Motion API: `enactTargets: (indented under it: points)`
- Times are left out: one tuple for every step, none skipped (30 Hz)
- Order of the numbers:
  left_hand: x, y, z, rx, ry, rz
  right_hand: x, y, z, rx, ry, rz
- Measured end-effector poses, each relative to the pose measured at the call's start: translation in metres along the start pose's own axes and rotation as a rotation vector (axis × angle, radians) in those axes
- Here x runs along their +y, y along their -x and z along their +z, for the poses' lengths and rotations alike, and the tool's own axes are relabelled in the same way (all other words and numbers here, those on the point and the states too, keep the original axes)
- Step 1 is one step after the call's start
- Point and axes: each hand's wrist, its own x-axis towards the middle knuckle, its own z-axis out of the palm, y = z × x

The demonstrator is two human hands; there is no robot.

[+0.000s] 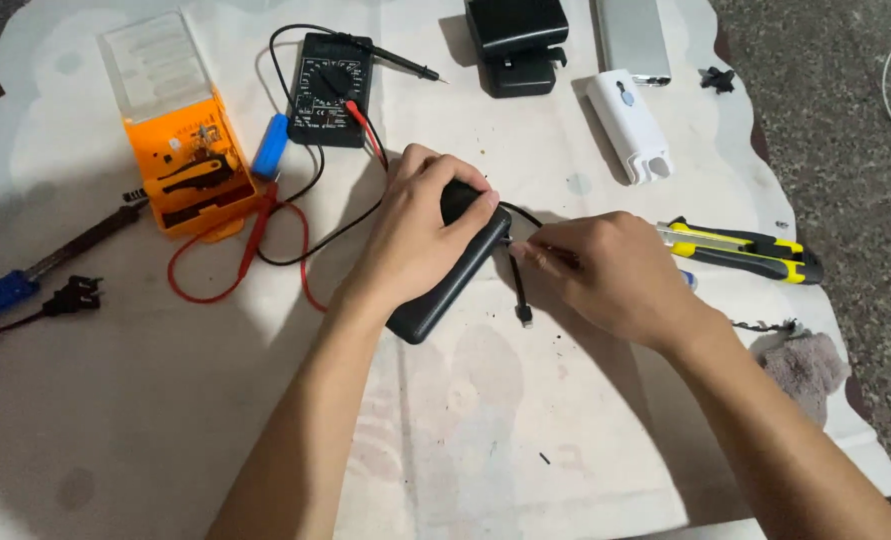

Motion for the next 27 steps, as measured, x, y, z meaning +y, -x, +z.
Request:
enactTargets:
  points:
    - [0.002, 0.001, -0.001, 0.002, 0.0, -0.001, 0.001, 0.001, 0.0, -0.001, 0.0, -0.002]
    - [0.004, 0.001, -0.002, -0.009, 0.013, -0.016, 0.002, 0.002, 0.0, -0.015, 0.014, 0.027]
    - [0.006, 0.002, -0.003, -0.02, 0.025, -0.031, 0.003, 0.002, 0.0, -0.028, 0.028, 0.055]
    - [0.011, 0.003, -0.006, -0.02, 0.026, -0.03, 0.004, 0.003, 0.001, -0.027, 0.029, 0.055]
    - [0.016, 0.005, -0.008, -0.058, 0.003, -0.046, 0.006, 0.004, 0.002, -0.015, 0.031, 0.031]
    - [0.02, 0.007, -0.01, -0.099, -0.019, -0.064, 0.008, 0.005, 0.004, -0.005, 0.032, 0.007]
    - [0.018, 0.006, -0.009, -0.1, -0.019, -0.065, 0.005, 0.005, 0.002, -0.005, 0.032, 0.008]
    - [0.015, 0.005, -0.007, -0.084, -0.01, -0.056, 0.002, 0.006, 0.001, 0.006, 0.03, -0.013]
    - [0.012, 0.006, -0.006, -0.067, -0.001, -0.046, -0.001, 0.007, 0.0, 0.017, 0.028, -0.035]
    - [0.009, 0.005, -0.004, -0.067, -0.002, -0.051, -0.002, 0.006, 0.0, 0.014, 0.025, -0.036]
    - [0.006, 0.004, -0.003, -0.055, 0.001, -0.044, -0.003, 0.005, -0.001, 0.008, 0.059, -0.034]
    - [0.004, 0.003, -0.002, -0.044, 0.003, -0.035, -0.004, 0.005, -0.001, 0.004, 0.093, -0.032]
    - [0.004, 0.004, -0.004, -0.044, 0.002, -0.037, -0.004, 0.005, 0.001, 0.002, 0.09, -0.033]
    - [0.005, 0.004, -0.005, -0.022, -0.015, -0.045, -0.003, 0.005, 0.002, 0.014, 0.086, -0.046]
    - [0.005, 0.004, -0.006, 0.0, -0.032, -0.053, -0.003, 0.005, 0.003, 0.027, 0.083, -0.059]
    - [0.006, 0.003, -0.005, 0.001, -0.031, -0.055, -0.005, 0.006, 0.002, 0.025, 0.083, -0.06]
    - [0.007, 0.003, -0.003, 0.032, -0.046, -0.037, -0.008, 0.007, 0.001, 0.04, 0.1, -0.076]
    - [0.007, 0.004, -0.003, 0.062, -0.061, -0.023, -0.01, 0.008, 0.001, 0.053, 0.115, -0.093]
    - [0.005, 0.005, -0.001, 0.062, -0.061, -0.028, -0.01, 0.011, 0.003, 0.048, 0.113, -0.094]
    - [0.003, 0.004, 0.0, 0.079, -0.068, -0.031, -0.01, 0.013, 0.004, 0.062, 0.138, -0.097]
    - [0.002, 0.002, 0.001, 0.096, -0.076, -0.035, -0.01, 0.014, 0.005, 0.076, 0.163, -0.1]
    - [0.002, 0.002, 0.0, 0.096, -0.075, -0.037, -0.012, 0.015, 0.004, 0.074, 0.163, -0.101]
    - [0.002, 0.002, 0.0, 0.095, -0.088, -0.034, -0.014, 0.015, 0.004, 0.076, 0.191, -0.093]
    - [0.002, 0.002, -0.001, 0.093, -0.102, -0.03, -0.016, 0.016, 0.003, 0.08, 0.221, -0.085]
    - [0.003, 0.002, 0.0, 0.093, -0.101, -0.03, -0.021, 0.018, 0.003, 0.08, 0.222, -0.084]
    - [0.003, 0.002, 0.0, 0.112, -0.116, -0.025, -0.026, 0.019, 0.001, 0.057, 0.182, -0.049]
    - [0.004, 0.002, 0.0, 0.13, -0.131, -0.021, -0.031, 0.02, 0.0, 0.034, 0.143, -0.014]
